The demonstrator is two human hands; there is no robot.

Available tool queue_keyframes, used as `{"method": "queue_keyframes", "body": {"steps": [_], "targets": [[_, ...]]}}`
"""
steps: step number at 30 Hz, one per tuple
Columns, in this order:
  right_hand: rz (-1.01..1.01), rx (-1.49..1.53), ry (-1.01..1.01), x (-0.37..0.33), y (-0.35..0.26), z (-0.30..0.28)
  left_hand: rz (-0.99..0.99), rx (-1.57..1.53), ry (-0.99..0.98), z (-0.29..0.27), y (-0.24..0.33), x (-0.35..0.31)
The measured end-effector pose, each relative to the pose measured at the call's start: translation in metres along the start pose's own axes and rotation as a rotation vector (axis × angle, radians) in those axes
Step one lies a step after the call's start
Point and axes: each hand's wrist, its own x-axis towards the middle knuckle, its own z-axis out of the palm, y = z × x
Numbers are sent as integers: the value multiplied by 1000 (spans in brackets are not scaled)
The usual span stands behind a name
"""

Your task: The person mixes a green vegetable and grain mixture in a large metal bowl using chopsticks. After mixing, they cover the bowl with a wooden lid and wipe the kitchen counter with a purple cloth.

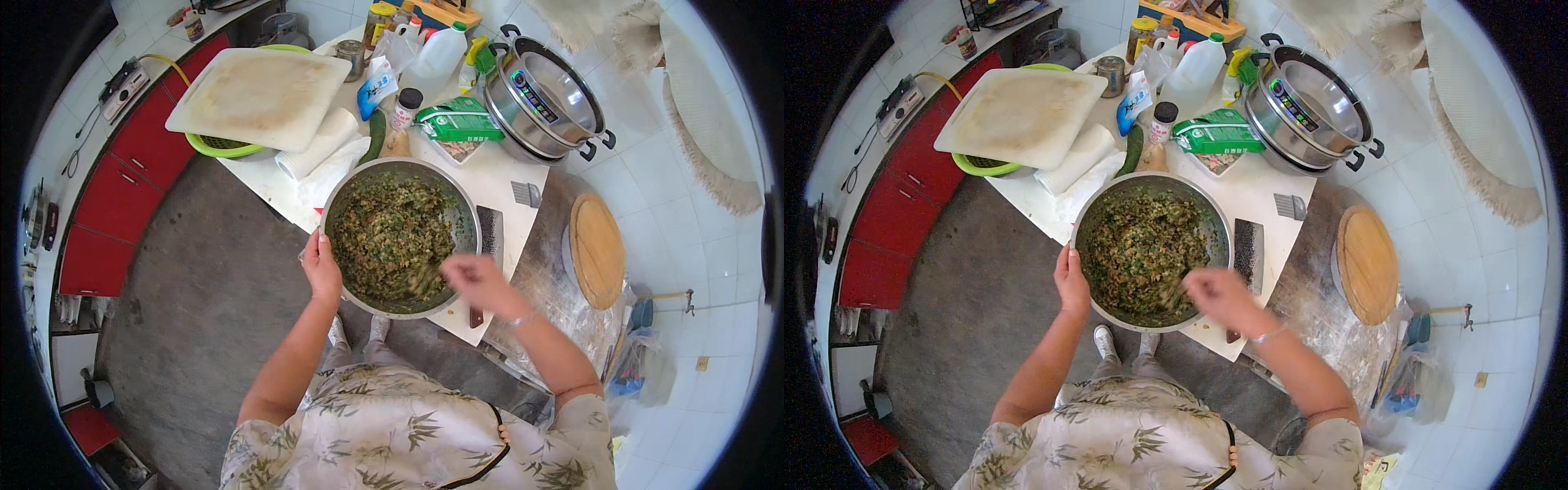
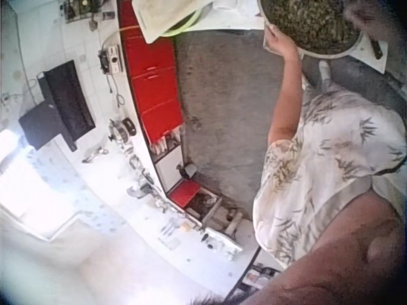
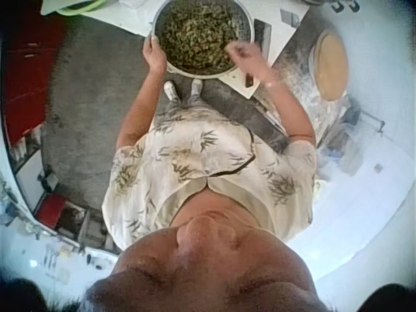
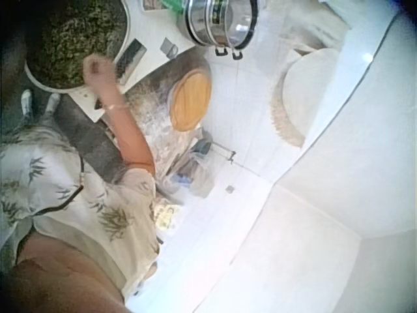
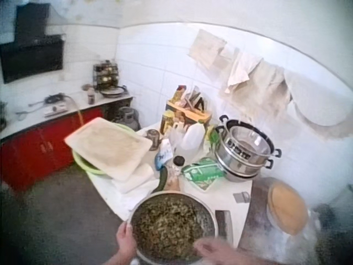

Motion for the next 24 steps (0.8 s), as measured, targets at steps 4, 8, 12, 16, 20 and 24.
{"method": "queue_keyframes", "body": {"steps": [4,8,12,16,20,24], "targets": [[-396,25,55,8,13,59,-20,-52,2,7,-4,-2],[-321,-24,239,51,10,26,31,-23,-21,3,-2,2],[-106,-160,21,11,0,7,18,24,-11,-4,3,-1],[-405,-149,10,-11,-19,53,34,51,-12,1,5,0],[-333,110,186,49,17,38,44,24,-72,1,6,1],[-178,188,366,48,27,-22,39,45,-63,-1,9,1]]}}
